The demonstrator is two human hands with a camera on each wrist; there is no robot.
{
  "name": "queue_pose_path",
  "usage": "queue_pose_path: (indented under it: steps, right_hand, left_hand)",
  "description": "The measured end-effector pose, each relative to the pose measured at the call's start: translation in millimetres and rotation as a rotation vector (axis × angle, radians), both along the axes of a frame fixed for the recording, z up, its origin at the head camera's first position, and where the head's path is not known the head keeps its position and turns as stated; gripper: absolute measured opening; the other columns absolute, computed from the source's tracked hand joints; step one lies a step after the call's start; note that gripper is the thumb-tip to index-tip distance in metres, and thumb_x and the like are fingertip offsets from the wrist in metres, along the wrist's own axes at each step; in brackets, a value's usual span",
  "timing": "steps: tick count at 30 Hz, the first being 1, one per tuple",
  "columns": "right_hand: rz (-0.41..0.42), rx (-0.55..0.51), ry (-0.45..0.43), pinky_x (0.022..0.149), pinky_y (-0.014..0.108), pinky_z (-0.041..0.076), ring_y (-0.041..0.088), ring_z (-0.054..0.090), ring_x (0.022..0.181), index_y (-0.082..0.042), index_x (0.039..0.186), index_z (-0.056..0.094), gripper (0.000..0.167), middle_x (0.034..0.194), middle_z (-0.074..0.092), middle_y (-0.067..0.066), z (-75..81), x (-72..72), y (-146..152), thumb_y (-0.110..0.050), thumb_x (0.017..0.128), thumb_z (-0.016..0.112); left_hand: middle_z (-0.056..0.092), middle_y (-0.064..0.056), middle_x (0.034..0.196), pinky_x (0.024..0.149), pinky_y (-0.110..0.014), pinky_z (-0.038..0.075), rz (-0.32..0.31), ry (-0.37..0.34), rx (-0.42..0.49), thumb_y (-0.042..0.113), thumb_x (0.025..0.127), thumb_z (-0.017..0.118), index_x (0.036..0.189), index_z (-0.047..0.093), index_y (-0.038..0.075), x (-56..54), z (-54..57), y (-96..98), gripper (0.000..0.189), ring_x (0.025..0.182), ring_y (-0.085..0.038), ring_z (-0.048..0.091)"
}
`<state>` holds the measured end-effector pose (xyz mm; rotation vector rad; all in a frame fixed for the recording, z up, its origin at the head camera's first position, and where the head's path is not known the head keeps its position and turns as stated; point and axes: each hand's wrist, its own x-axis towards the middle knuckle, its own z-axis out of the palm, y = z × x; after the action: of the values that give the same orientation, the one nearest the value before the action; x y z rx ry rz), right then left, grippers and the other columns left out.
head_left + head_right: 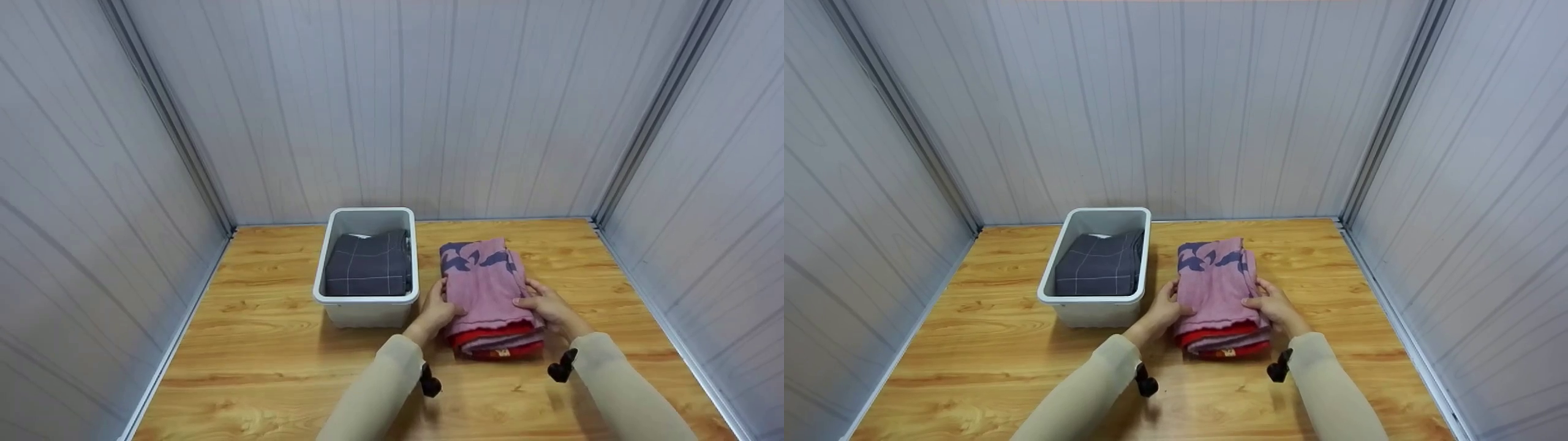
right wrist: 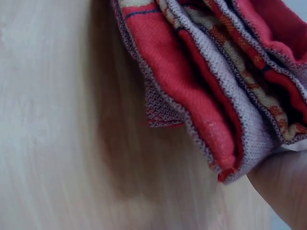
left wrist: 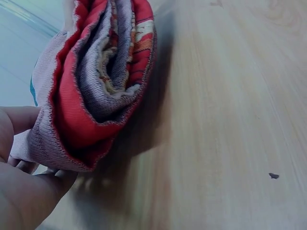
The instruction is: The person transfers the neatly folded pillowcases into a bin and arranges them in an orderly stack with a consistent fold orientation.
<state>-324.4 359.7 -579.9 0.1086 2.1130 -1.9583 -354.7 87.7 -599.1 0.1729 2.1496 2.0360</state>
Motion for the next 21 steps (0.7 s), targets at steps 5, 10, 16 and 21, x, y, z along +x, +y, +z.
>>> queue_pose_path:
  steps: [5,10,16,21]
  right_hand:
    - [-0.009,-0.026,0.019,0.090,0.025,0.061,0.008,0.070,0.105,0.000,0.171,0.019,0.086,0.152,0.055,0.015,11.6,-1.1,0.3,-0.007,0.102,0.071]
    - [-0.027,-0.049,0.003,0.092,0.025,0.061,0.008,0.070,0.106,-0.003,0.172,0.017,0.089,0.154,0.052,0.017,22.9,-3.4,0.7,-0.008,0.102,0.072]
    - [-0.012,-0.094,0.041,0.088,0.026,0.063,0.009,0.074,0.100,0.000,0.169,0.019,0.084,0.123,0.068,-0.004,36.7,-4.4,4.1,-0.004,0.102,0.069]
    - [-0.002,-0.109,0.053,0.088,0.026,0.063,0.010,0.074,0.099,0.001,0.167,0.022,0.080,0.116,0.071,-0.006,48.0,-4.6,3.8,-0.003,0.102,0.069]
  left_hand:
    - [0.060,-0.026,0.150,0.122,-0.048,0.046,-0.014,0.024,0.023,-0.016,0.072,0.076,0.158,0.043,-0.005,-0.3,12.3,0.9,0.093,0.137,-0.035,0.059]
    - [0.058,-0.025,0.154,0.125,-0.049,0.043,0.001,0.058,-0.018,-0.014,0.074,0.076,0.158,0.045,-0.003,0.5,26.4,3.0,0.090,0.141,-0.036,0.057]
    - [0.055,-0.025,0.157,0.127,-0.049,0.040,-0.024,0.090,-0.025,-0.014,0.076,0.075,0.158,0.043,-0.004,0.0,43.2,5.1,0.089,0.142,-0.036,0.054]
    - [0.054,-0.027,0.157,0.127,-0.048,0.040,-0.040,0.115,-0.051,-0.013,0.079,0.074,0.158,0.041,-0.007,0.1,56.8,3.8,0.087,0.142,-0.036,0.054]
